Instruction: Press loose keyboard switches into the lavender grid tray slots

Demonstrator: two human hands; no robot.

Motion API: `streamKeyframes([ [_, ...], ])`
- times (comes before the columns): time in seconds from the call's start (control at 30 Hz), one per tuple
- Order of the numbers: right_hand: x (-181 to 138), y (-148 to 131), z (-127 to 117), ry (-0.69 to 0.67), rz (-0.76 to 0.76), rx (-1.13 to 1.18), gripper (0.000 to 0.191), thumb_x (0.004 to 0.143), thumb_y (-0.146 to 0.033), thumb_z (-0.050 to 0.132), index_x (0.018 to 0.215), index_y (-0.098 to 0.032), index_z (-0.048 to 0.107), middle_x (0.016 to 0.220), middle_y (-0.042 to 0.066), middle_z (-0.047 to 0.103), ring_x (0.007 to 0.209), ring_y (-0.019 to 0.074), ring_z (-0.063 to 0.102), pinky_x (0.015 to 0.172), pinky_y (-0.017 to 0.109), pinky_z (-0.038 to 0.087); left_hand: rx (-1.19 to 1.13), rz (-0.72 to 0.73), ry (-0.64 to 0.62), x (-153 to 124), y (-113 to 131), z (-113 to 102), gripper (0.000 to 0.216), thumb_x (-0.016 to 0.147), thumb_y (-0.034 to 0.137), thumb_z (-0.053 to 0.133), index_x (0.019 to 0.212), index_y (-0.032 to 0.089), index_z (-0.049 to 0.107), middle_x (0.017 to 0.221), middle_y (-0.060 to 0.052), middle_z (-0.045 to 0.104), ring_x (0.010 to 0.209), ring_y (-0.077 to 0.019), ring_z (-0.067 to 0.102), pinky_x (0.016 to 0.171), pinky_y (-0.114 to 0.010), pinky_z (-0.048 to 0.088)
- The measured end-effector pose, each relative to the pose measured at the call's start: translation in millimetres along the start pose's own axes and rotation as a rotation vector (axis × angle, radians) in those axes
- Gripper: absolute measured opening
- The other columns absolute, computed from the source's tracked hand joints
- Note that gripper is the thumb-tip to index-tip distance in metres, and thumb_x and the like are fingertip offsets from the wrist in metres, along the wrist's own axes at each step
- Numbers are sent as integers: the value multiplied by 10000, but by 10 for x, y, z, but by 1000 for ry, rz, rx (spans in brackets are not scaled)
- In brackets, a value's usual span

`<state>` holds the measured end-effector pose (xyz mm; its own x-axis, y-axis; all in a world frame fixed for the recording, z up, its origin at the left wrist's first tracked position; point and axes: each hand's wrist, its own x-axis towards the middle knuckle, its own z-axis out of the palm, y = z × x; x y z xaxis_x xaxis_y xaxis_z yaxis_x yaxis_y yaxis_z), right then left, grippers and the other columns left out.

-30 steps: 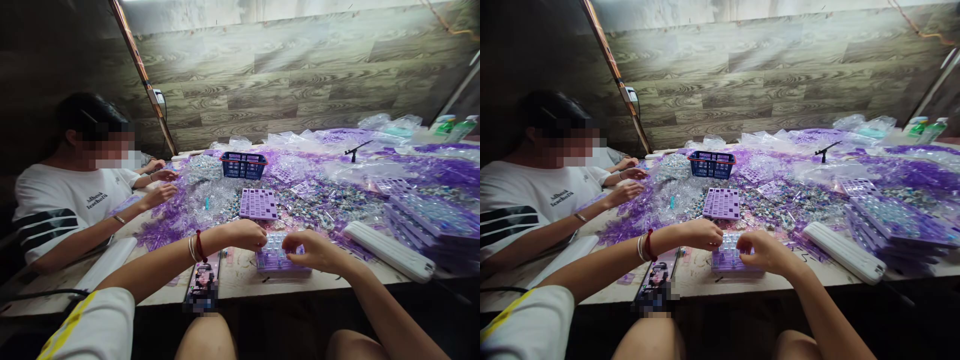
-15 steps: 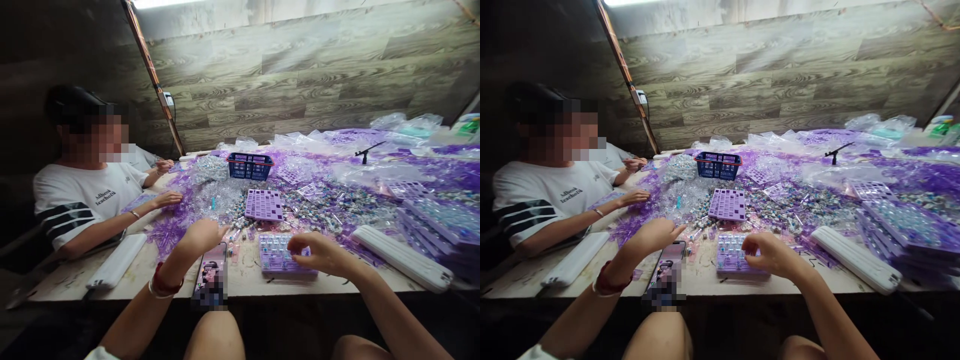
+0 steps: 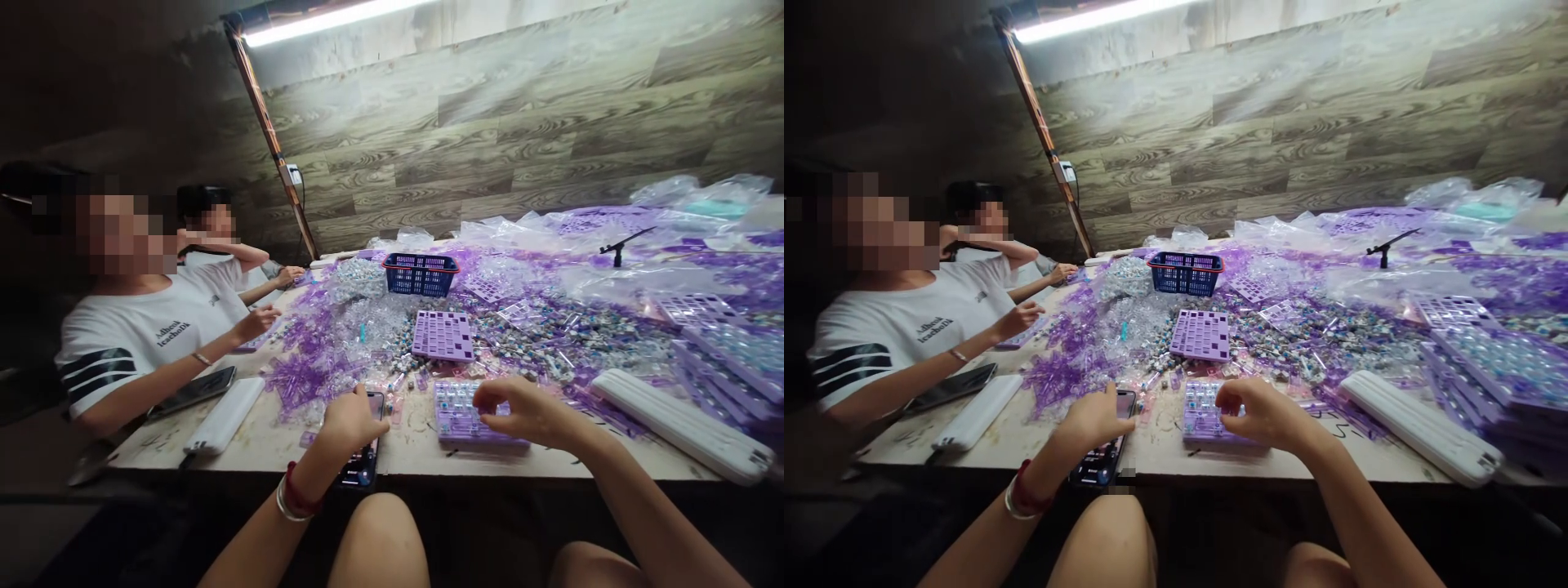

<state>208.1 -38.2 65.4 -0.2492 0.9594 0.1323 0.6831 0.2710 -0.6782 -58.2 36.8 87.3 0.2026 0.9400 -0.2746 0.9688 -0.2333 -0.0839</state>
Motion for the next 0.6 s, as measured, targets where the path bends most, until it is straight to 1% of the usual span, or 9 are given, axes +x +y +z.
streamKeyframes([
  [0.07, -17, -6, -9, -2, 4, -4, 126, 694, -169, 533, 772, -162, 632, 755, 43, 657, 695, 169, 590, 655, 274, 459, 5, -10, 18, 4, 14, 25, 688, 731, 473, 544, 1236, 16, 444, 1025, -219, 652, 977, -338, 628, 791, -378, 490],
  [0.13, -38, -18, -25, 0, 10, -7, 126, 696, -169, 531, 771, -160, 633, 753, 46, 657, 691, 169, 588, 651, 273, 459, 8, -4, 30, 7, 11, 42, 669, 718, 451, 549, 1228, 26, 459, 1036, -217, 648, 970, -337, 630, 786, -378, 492],
  [0.33, -95, -40, -74, 15, 23, -4, 115, 704, -176, 529, 761, -165, 628, 747, 43, 654, 687, 165, 589, 648, 268, 463, 19, 8, 28, -4, -4, 45, 635, 738, 450, 536, 1219, 40, 476, 1036, -221, 650, 960, -334, 635, 764, -362, 488],
  [0.47, -112, -3, -81, 15, 34, 4, 133, 704, -182, 523, 778, -160, 632, 769, 46, 656, 702, 168, 592, 658, 273, 467, 23, 9, 22, 10, 4, 56, 648, 743, 440, 544, 1223, 11, 464, 1017, -233, 652, 956, -350, 633, 753, -377, 486],
  [0.6, -122, 65, -73, 13, 50, 9, 138, 707, -188, 524, 788, -158, 631, 776, 49, 657, 706, 169, 592, 657, 270, 470, 4, 4, 30, 0, -24, 40, 624, 737, 447, 573, 1217, 60, 477, 1035, -207, 654, 954, -338, 632, 751, -364, 482],
])
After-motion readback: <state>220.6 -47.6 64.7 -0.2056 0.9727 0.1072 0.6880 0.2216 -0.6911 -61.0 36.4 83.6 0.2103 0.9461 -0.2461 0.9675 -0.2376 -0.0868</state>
